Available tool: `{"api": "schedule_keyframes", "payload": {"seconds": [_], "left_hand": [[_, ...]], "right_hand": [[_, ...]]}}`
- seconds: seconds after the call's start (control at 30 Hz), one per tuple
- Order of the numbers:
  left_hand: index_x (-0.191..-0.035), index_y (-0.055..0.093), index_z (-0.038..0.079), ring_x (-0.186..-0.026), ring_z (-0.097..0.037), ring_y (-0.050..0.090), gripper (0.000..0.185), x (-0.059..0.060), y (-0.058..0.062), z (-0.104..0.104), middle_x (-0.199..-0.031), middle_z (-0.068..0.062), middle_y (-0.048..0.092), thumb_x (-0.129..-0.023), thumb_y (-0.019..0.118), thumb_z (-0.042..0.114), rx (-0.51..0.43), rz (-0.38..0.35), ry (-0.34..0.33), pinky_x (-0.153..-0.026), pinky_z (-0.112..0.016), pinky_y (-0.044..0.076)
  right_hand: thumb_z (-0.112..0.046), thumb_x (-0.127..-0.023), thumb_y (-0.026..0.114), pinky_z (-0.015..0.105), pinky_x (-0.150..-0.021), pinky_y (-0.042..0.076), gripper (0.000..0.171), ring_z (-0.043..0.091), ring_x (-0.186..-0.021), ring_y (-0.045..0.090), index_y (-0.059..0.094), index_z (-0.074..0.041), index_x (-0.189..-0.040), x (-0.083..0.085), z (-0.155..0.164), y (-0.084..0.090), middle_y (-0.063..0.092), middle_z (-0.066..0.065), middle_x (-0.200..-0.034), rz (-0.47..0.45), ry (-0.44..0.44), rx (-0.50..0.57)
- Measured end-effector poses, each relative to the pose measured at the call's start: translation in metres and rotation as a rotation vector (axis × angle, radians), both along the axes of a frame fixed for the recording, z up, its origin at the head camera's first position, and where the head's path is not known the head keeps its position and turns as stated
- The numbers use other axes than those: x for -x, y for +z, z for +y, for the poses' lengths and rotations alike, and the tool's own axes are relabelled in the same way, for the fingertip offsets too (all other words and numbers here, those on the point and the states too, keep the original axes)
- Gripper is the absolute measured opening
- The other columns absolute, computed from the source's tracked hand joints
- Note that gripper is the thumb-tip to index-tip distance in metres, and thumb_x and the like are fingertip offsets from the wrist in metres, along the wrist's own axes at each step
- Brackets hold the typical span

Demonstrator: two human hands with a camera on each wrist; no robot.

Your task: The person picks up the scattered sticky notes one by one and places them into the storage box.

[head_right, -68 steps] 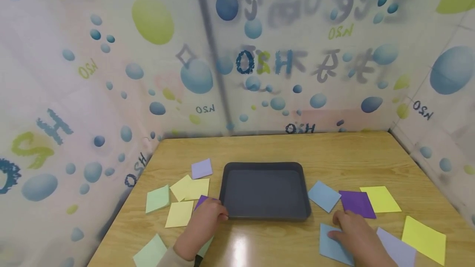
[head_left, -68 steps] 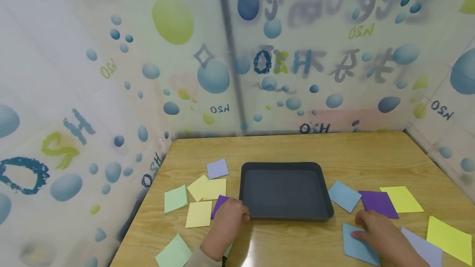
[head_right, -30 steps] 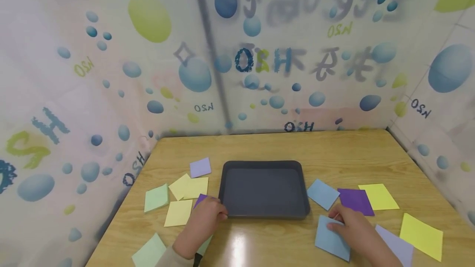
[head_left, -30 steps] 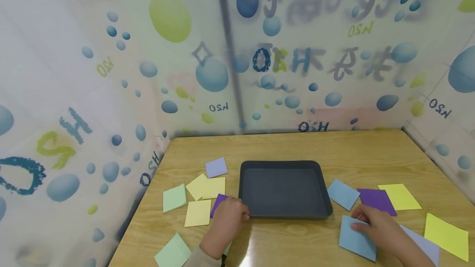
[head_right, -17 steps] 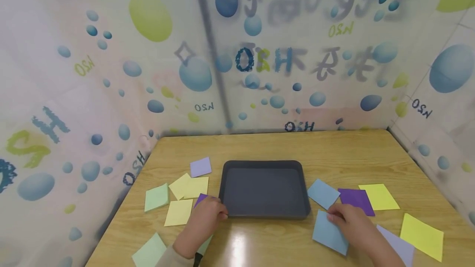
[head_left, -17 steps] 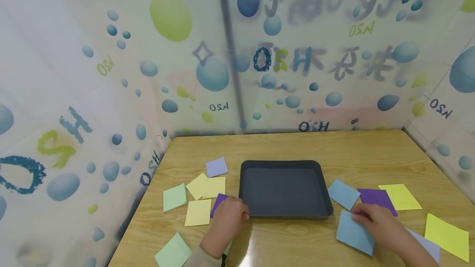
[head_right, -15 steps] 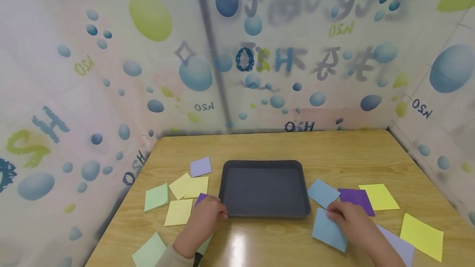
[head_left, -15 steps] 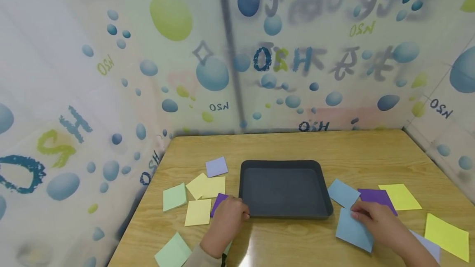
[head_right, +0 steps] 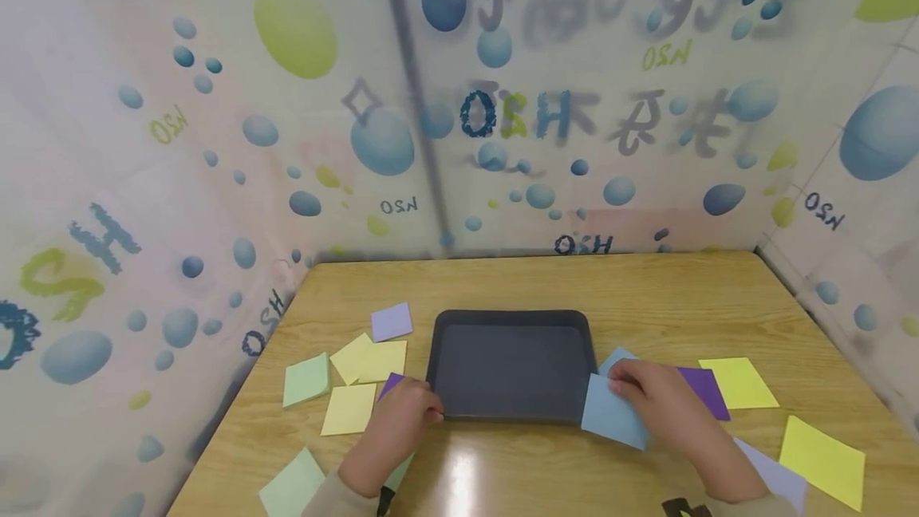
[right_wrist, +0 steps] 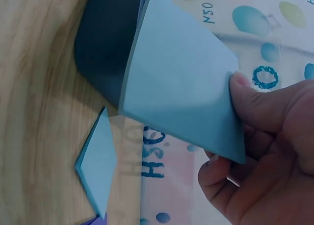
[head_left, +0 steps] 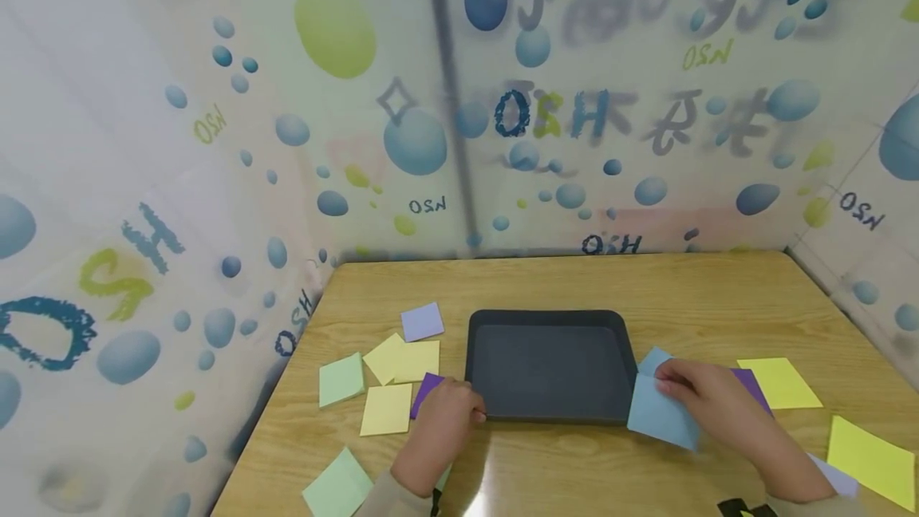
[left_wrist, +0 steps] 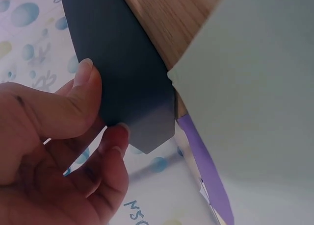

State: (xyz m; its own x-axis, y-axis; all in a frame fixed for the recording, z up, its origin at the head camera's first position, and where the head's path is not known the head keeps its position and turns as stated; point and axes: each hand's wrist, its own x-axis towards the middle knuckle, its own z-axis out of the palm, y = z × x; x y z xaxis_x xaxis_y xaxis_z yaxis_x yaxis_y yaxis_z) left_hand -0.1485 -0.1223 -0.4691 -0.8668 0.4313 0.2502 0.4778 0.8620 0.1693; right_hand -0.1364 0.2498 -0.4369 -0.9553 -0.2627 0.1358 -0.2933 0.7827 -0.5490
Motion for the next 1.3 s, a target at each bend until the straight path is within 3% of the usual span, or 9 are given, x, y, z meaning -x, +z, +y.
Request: {"api": "schedule_keyframes", "payload": {"seconds": [0.23,0.67,1.03,1.3], "left_hand": [[-0.071,0.079,0.019,-0.072,-0.015,0.060,0.012,-0.001,0.001,0.001,-0.073,0.007,0.068,-0.074,0.087,0.011,-0.008,-0.005,0.020,-0.067,-0.026,0.053],[-0.071,0.079,0.019,-0.073,-0.015,0.061,0.011,-0.003,0.003,0.002,-0.074,0.007,0.069,-0.075,0.086,0.011,-0.013,-0.025,0.037,-0.069,-0.027,0.054],[-0.071,0.079,0.019,-0.075,-0.015,0.061,0.012,-0.004,0.006,0.003,-0.074,0.008,0.068,-0.076,0.086,0.011,-0.012,-0.058,0.047,-0.069,-0.027,0.054],[-0.072,0.079,0.020,-0.075,-0.015,0.061,0.011,-0.003,0.004,0.001,-0.075,0.008,0.069,-0.076,0.086,0.013,-0.013,-0.071,0.051,-0.067,-0.026,0.053]], "right_hand": [[-0.010,-0.097,0.065,0.021,-0.060,0.040,0.008,-0.001,-0.068,0.047,0.070,-0.015,-0.093,0.014,-0.014,0.010,0.064,-0.008,-0.081,0.019,0.023,0.012],[-0.010,-0.098,0.063,0.024,-0.061,0.044,0.008,0.004,-0.071,0.051,0.071,-0.008,-0.097,0.038,-0.036,0.013,0.069,-0.002,-0.087,-0.003,0.091,0.013],[-0.008,-0.097,0.063,0.025,-0.064,0.045,0.008,0.009,-0.073,0.051,0.071,-0.009,-0.098,0.051,-0.049,0.001,0.068,-0.002,-0.088,-0.063,0.108,0.001],[-0.008,-0.097,0.063,0.025,-0.060,0.040,0.008,0.005,-0.066,0.045,0.069,-0.010,-0.092,0.053,-0.052,-0.011,0.062,-0.005,-0.080,-0.111,0.159,0.016]]}}
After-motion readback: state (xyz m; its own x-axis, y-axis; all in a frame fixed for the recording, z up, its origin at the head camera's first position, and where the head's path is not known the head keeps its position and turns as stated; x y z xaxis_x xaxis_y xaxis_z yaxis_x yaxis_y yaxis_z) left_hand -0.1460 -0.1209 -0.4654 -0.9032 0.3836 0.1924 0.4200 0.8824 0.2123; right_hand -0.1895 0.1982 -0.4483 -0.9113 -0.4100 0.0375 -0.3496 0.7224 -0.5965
